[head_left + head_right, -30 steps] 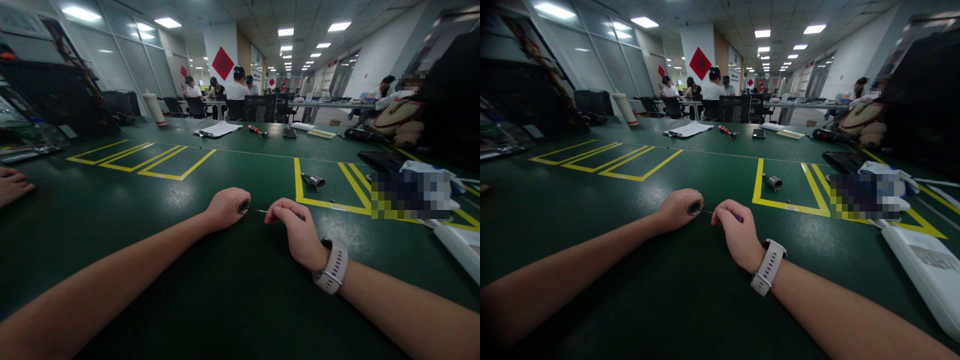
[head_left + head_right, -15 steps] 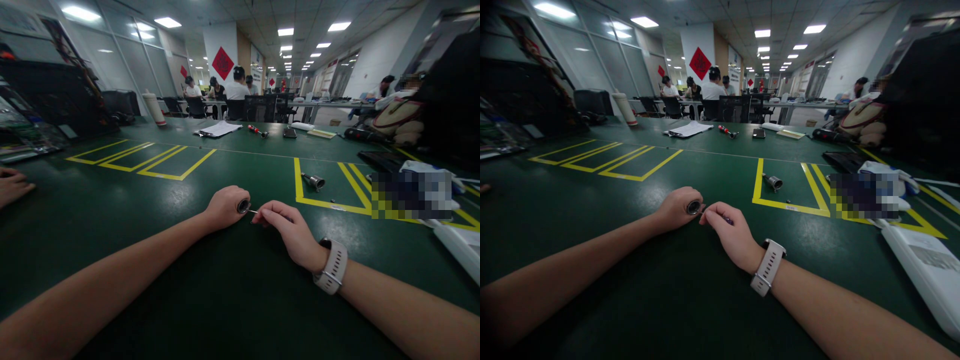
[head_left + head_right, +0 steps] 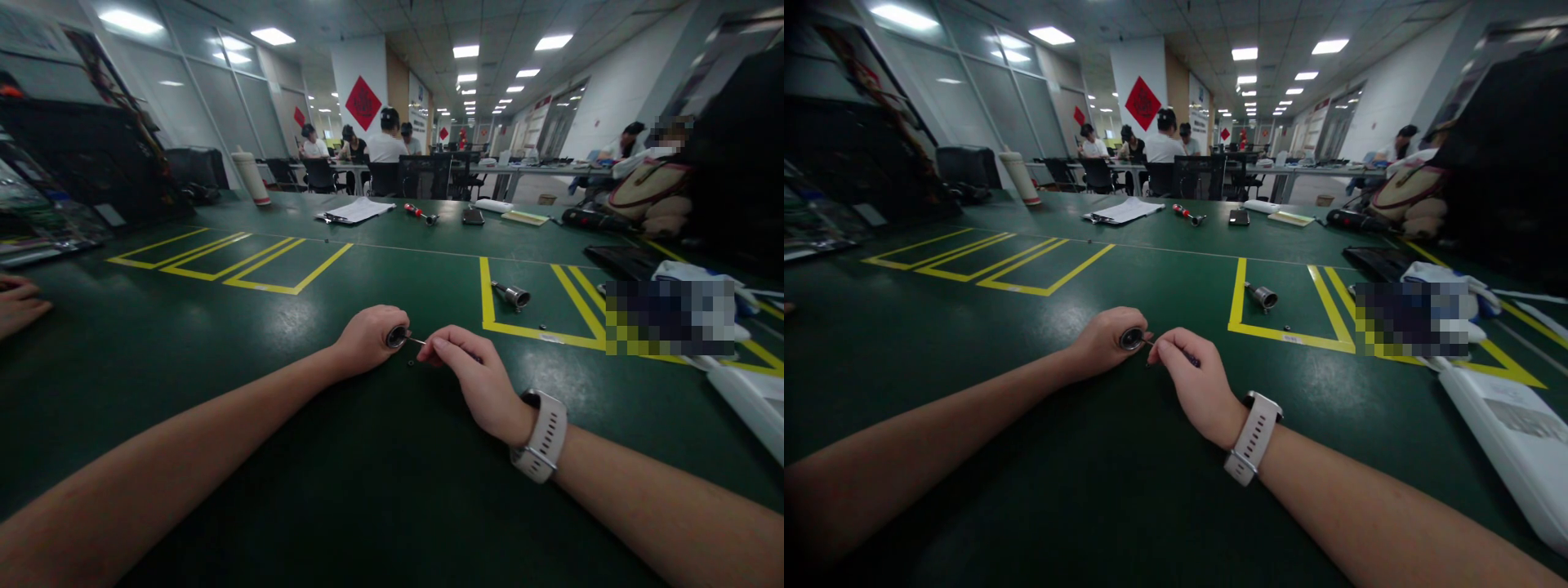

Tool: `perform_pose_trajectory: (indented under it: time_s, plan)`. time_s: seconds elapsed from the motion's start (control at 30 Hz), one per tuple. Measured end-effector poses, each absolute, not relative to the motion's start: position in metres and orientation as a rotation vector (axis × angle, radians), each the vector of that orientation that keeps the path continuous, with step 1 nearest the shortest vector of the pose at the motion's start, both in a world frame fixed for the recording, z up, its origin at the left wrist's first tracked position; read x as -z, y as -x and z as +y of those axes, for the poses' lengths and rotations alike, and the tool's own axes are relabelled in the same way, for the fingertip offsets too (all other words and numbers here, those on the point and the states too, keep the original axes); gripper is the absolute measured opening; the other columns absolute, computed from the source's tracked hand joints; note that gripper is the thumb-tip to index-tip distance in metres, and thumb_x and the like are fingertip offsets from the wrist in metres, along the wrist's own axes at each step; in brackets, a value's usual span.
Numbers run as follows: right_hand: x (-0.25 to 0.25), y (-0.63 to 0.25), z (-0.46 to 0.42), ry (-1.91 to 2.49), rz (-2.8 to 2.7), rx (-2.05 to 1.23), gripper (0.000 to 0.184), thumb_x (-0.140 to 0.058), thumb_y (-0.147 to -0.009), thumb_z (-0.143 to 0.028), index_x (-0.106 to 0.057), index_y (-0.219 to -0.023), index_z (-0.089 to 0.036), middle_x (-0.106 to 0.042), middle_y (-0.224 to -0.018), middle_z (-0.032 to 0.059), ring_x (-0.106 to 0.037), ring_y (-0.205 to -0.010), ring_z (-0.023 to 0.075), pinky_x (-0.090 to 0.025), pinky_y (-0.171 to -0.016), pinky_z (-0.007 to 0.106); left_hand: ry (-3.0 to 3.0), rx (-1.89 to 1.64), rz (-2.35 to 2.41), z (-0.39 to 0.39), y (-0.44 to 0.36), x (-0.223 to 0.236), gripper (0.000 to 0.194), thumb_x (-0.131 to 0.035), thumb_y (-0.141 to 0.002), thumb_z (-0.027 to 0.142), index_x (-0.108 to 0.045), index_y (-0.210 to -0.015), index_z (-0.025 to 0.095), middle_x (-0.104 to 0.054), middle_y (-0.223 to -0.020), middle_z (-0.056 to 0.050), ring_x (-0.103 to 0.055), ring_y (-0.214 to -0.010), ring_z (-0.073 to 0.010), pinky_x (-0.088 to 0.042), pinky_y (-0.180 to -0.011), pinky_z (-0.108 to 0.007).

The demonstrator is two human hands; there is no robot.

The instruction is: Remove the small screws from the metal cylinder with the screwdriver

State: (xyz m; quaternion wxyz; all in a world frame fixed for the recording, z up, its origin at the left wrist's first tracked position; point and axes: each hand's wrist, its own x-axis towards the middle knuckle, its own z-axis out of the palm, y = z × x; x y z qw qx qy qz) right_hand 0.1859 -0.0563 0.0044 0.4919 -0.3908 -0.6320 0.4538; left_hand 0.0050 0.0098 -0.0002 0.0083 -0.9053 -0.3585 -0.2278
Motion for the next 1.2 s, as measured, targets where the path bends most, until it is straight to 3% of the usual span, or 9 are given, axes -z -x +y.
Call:
perform_pose_trajectory:
  time_s: [0.23, 0.47, 0.7, 1.2]
  plan:
    - [0.0018, -0.1866, -0.0448, 0.781, -1.082, -1.496, 0.017, -0.051, -0.075, -0.025, -0.062, -0.064, -0.018, -0.064, -0.065, 0.0029, -0.054, -0.062, 0.0151, -0.04, -0.061, 0.029, 2.931, 0.871, -1.071, 0.0096, -0.0033, 0.0002, 0.012, -0.051, -0.078, 0.021, -0.049, -0.068, 0.017, -0.052, -0.064, 0.001, -0.049, -0.059, -0.0114, -0.038, -0.056, -0.023]
    - [0.0024, -0.1852, -0.0516, 0.881, -1.322, -1.27, 0.02, -0.051, -0.08, -0.025, -0.065, -0.068, -0.019, -0.064, -0.07, 0.0021, -0.055, -0.069, 0.0152, -0.041, -0.066, 0.03, 2.811, 0.722, -1.076, 0.0109, -0.0043, 0.002, 0.013, -0.052, -0.077, 0.015, -0.051, -0.065, 0.017, -0.05, -0.061, 0.001, -0.047, -0.058, -0.0126, -0.035, -0.056, -0.024]
    - [-0.001, -0.1859, -0.0474, 0.83, -1.074, -1.475, 0.017, -0.052, -0.072, -0.024, -0.062, -0.061, -0.018, -0.064, -0.063, 0.0028, -0.053, -0.061, 0.0145, -0.039, -0.059, 0.029, 2.87, 0.716, -0.987, 0.009, -0.004, 0.0007, 0.014, -0.051, -0.078, 0.013, -0.051, -0.065, 0.017, -0.051, -0.062, 0.0, -0.047, -0.059, -0.0129, -0.036, -0.058, -0.024]
    - [0.0028, -0.186, -0.0478, 0.797, -1.077, -1.361, 0.017, -0.051, -0.072, -0.022, -0.061, -0.058, -0.018, -0.06, -0.058, 0.0004, -0.051, -0.059, 0.0136, -0.037, -0.059, 0.028, 2.812, 0.7, -1.152, 0.0126, -0.005, 0.0026, 0.011, -0.052, -0.077, 0.014, -0.052, -0.066, 0.016, -0.052, -0.063, 0.001, -0.048, -0.059, -0.0124, -0.036, -0.058, -0.024]
